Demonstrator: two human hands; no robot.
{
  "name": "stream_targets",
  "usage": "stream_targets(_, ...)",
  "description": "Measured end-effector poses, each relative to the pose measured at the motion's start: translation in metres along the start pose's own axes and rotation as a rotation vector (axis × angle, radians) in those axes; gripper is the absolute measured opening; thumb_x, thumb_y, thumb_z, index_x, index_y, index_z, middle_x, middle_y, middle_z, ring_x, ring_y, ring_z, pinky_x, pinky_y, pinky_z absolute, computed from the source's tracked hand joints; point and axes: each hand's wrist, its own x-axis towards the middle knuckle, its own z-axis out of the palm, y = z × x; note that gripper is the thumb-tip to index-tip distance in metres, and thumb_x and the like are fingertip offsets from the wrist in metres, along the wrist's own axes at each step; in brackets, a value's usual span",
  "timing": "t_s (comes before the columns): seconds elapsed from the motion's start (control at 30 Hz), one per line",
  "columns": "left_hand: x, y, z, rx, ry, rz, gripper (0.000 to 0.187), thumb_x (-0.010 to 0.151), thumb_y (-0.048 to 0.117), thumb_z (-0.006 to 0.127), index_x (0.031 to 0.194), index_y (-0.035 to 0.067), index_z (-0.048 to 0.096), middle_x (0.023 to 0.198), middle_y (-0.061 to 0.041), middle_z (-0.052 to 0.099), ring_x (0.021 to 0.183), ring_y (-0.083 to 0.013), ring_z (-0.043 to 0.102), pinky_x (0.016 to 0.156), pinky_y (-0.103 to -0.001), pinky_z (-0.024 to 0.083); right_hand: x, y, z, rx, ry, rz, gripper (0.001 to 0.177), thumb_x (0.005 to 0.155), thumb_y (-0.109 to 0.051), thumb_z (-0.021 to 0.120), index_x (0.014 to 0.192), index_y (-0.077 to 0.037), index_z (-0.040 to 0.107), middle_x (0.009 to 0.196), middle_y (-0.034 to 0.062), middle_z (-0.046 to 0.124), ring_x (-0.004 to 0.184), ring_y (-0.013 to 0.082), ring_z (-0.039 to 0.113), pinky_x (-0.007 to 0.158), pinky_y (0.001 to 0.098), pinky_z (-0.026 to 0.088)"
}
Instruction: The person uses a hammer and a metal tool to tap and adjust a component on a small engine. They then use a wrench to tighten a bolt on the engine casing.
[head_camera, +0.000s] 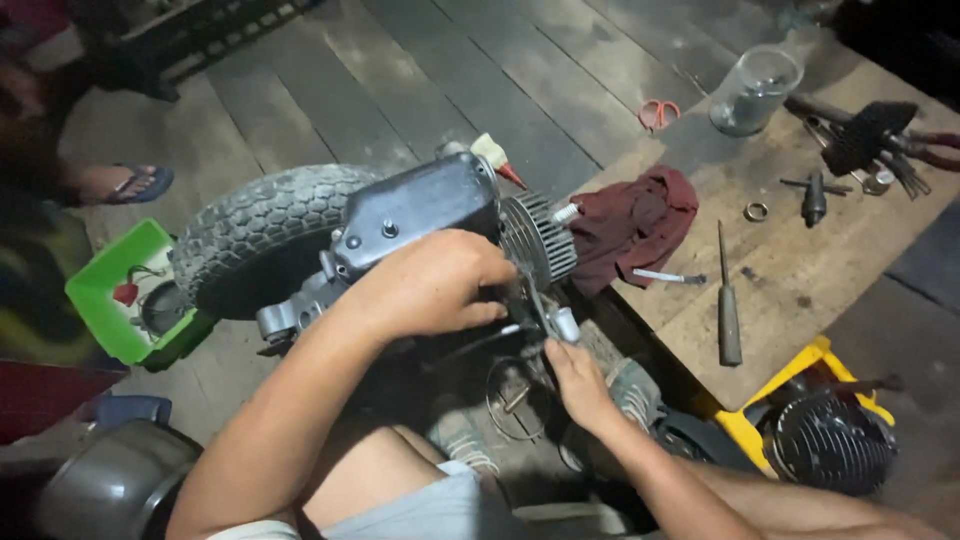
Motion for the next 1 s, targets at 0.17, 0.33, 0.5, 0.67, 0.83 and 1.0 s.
stream_targets(0.17, -0.001, 0.003, -0.001, 0.016, 0.014, -0.039, 0.019, 0.081, 0.021, 0.078, 0.093, 0.006, 0.076, 0.085, -0.012, 0.075, 0.090, -0.0360, 0.073, 0.083, -0.047, 0.059, -0.004, 0.028, 0.016, -0.018, 0.016, 0.066, 0.079, 0.106, -0.062, 0.035, 0.109, 0.005, 0.076, 0.116, 0.0262, 0.073, 0.116, 0.0364, 0.061, 0.103, 0.0524, 0.043)
stream_targets(0.33, 0.000, 0.008, -0.005, -0.009, -0.013, -0.065, 0.018, 0.081, 0.020, 0.078, 0.094, 0.008, 0.077, 0.086, -0.010, 0.076, 0.090, -0.0336, 0.074, 0.084, -0.045, 0.059, -0.001, -0.029, 0.009, -0.032, 0.041, 0.132, 0.085, 0.105, -0.068, 0.033, 0.119, 0.004, 0.074, 0.123, 0.0273, 0.071, 0.126, 0.0397, 0.061, 0.108, 0.0545, 0.042)
stream_targets(0.5, -0.002, 0.012, -0.002, -0.054, 0.064, -0.062, 0.018, 0.080, 0.019, 0.080, 0.094, 0.008, 0.078, 0.086, -0.012, 0.076, 0.084, -0.0352, 0.074, 0.077, -0.047, 0.061, 0.000, -0.028, 0.021, -0.025, 0.114, 0.063, 0.075, 0.106, -0.061, 0.038, 0.094, 0.003, 0.076, 0.102, 0.0279, 0.075, 0.108, 0.0411, 0.066, 0.100, 0.0525, 0.045)
stream_targets(0.67, -0.004, 0.012, -0.002, -0.072, 0.084, -0.070, 0.016, 0.079, 0.019, 0.080, 0.093, 0.010, 0.078, 0.085, -0.011, 0.077, 0.082, -0.0330, 0.075, 0.075, -0.046, 0.061, 0.001, -0.053, 0.019, -0.067, 0.115, 0.089, 0.078, 0.105, -0.067, 0.036, 0.101, -0.001, 0.077, 0.108, 0.0277, 0.074, 0.116, 0.0434, 0.065, 0.104, 0.0543, 0.044)
stream_targets(0.83, -0.006, 0.015, -0.003, -0.115, 0.092, -0.072, 0.015, 0.080, 0.018, 0.080, 0.093, 0.009, 0.078, 0.086, -0.011, 0.078, 0.084, -0.0341, 0.076, 0.075, -0.046, 0.061, 0.012, -0.058, 0.006, -0.069, 0.093, 0.083, 0.076, 0.104, -0.066, 0.041, 0.105, -0.001, 0.079, 0.110, 0.0300, 0.073, 0.119, 0.0478, 0.062, 0.105, 0.0550, 0.044)
stream_targets(1.0, -0.006, 0.011, 0.000, -0.090, 0.121, -0.062, 0.014, 0.079, 0.016, 0.081, 0.090, 0.009, 0.078, 0.084, -0.011, 0.077, 0.081, -0.0348, 0.075, 0.073, -0.047, 0.060, -0.018, -0.070, 0.004, -0.089, 0.109, 0.135, 0.080, 0.103, -0.070, 0.036, 0.084, -0.006, 0.081, 0.090, 0.0273, 0.076, 0.104, 0.0442, 0.068, 0.096, 0.0501, 0.049)
